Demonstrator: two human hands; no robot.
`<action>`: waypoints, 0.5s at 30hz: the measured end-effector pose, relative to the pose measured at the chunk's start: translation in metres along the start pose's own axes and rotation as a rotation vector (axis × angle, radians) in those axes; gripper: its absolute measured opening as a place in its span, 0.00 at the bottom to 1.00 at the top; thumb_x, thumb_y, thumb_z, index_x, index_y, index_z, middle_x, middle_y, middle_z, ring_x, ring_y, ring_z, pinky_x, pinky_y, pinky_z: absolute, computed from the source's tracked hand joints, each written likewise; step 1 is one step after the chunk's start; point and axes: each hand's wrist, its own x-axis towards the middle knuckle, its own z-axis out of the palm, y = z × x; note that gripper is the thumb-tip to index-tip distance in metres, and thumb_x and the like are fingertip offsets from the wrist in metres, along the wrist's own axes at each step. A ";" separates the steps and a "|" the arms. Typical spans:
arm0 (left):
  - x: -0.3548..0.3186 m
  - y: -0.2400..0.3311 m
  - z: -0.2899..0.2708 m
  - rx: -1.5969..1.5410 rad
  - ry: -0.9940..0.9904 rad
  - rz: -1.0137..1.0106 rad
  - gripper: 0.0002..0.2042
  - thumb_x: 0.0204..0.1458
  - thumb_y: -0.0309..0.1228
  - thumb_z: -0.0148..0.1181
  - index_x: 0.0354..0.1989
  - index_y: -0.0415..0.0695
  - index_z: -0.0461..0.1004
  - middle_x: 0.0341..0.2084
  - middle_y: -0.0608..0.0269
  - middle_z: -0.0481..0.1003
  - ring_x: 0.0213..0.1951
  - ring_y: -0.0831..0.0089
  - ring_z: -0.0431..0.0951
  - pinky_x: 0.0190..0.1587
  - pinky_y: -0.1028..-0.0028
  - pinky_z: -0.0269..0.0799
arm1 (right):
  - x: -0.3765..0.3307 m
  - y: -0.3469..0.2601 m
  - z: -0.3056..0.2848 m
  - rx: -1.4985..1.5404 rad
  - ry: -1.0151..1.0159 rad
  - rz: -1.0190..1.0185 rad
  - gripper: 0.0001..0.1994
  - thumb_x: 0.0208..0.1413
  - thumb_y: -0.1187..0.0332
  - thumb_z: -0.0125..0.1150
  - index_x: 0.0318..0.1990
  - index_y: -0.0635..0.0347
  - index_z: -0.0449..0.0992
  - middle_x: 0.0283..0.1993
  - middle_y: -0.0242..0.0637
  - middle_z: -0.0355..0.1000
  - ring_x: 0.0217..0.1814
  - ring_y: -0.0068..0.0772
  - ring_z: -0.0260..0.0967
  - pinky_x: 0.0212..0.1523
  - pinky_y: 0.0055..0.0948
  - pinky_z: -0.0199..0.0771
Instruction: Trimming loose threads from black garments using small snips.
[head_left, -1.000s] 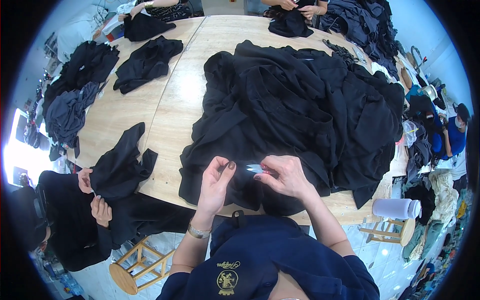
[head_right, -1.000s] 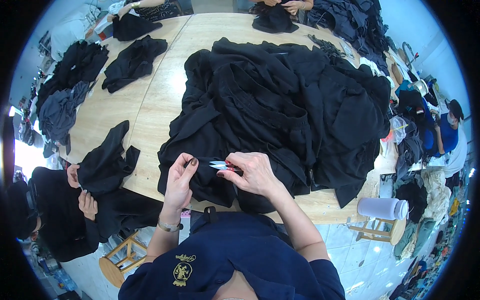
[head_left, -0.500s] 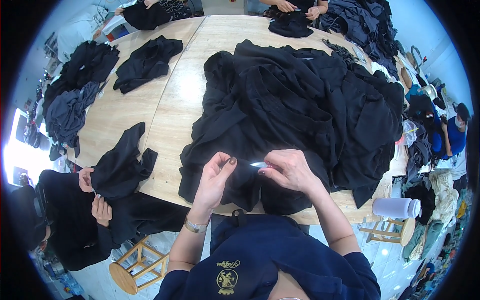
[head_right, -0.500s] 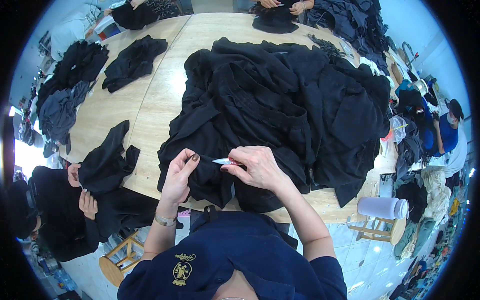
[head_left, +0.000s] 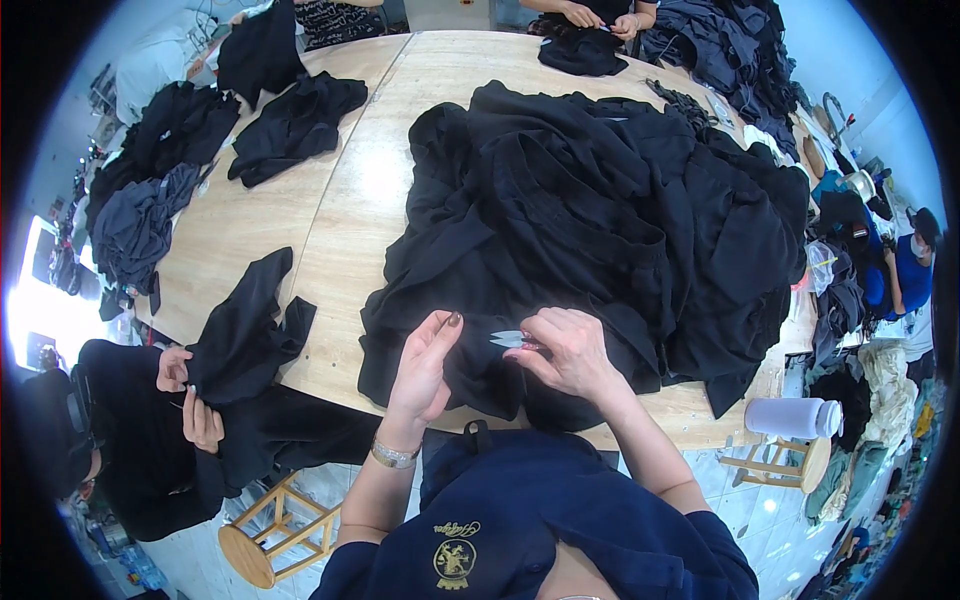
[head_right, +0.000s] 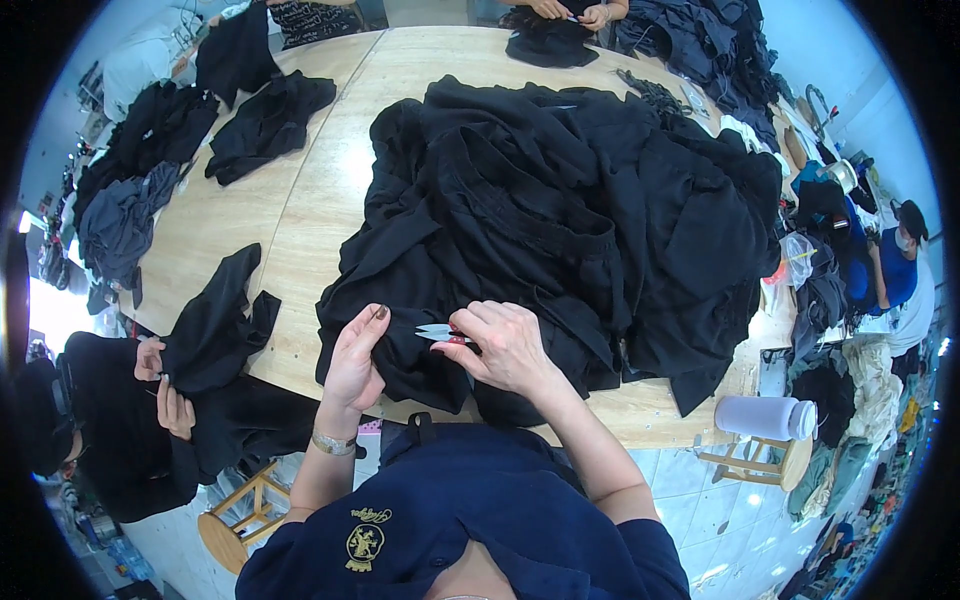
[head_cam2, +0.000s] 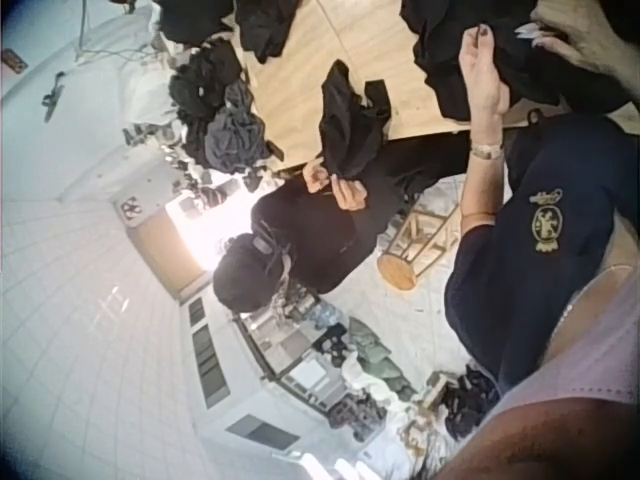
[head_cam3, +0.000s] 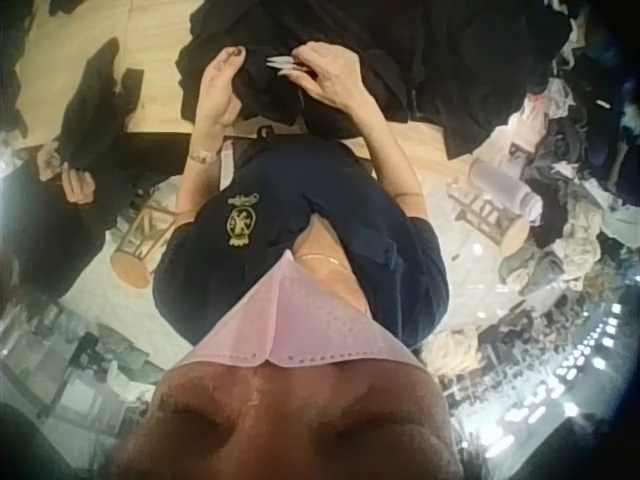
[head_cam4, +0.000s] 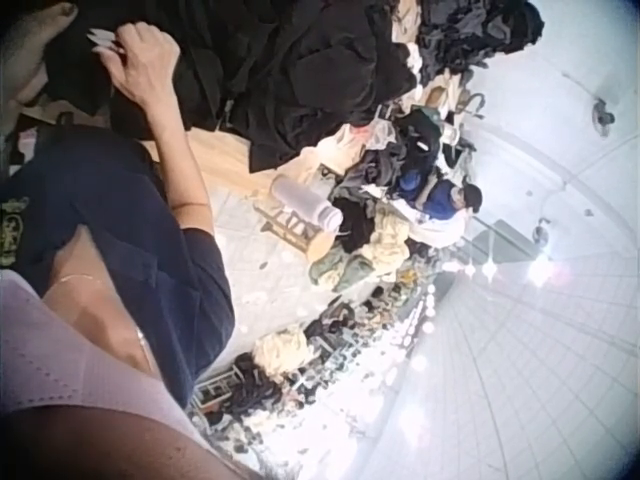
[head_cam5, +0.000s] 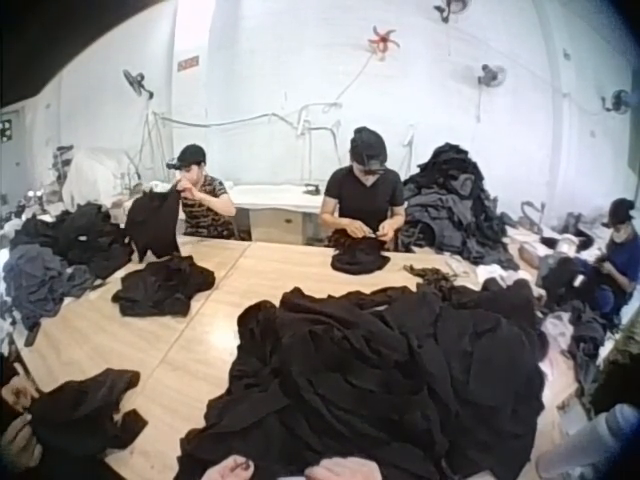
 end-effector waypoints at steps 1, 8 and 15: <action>0.000 0.000 -0.001 0.000 0.000 0.000 0.04 0.57 0.30 0.52 0.35 0.43 0.68 0.29 0.73 0.68 0.33 0.88 0.64 0.40 0.85 0.59 | 0.001 0.000 0.000 0.000 0.000 0.000 0.15 0.46 0.56 0.64 0.26 0.58 0.71 0.22 0.35 0.67 0.22 0.35 0.67 0.24 0.29 0.64; 0.000 0.000 0.001 0.045 -0.011 0.029 0.05 0.57 0.31 0.52 0.35 0.42 0.69 0.29 0.73 0.68 0.34 0.88 0.64 0.40 0.85 0.58 | 0.001 0.004 0.002 -0.057 0.013 -0.036 0.15 0.47 0.55 0.63 0.26 0.57 0.71 0.21 0.34 0.66 0.21 0.34 0.66 0.23 0.29 0.63; 0.004 -0.003 -0.002 0.057 0.007 0.041 0.05 0.57 0.31 0.52 0.35 0.42 0.68 0.28 0.73 0.68 0.34 0.88 0.64 0.41 0.85 0.58 | -0.006 0.012 0.014 0.645 0.146 0.476 0.14 0.56 0.60 0.56 0.30 0.60 0.64 0.19 0.31 0.59 0.21 0.21 0.59 0.25 0.21 0.60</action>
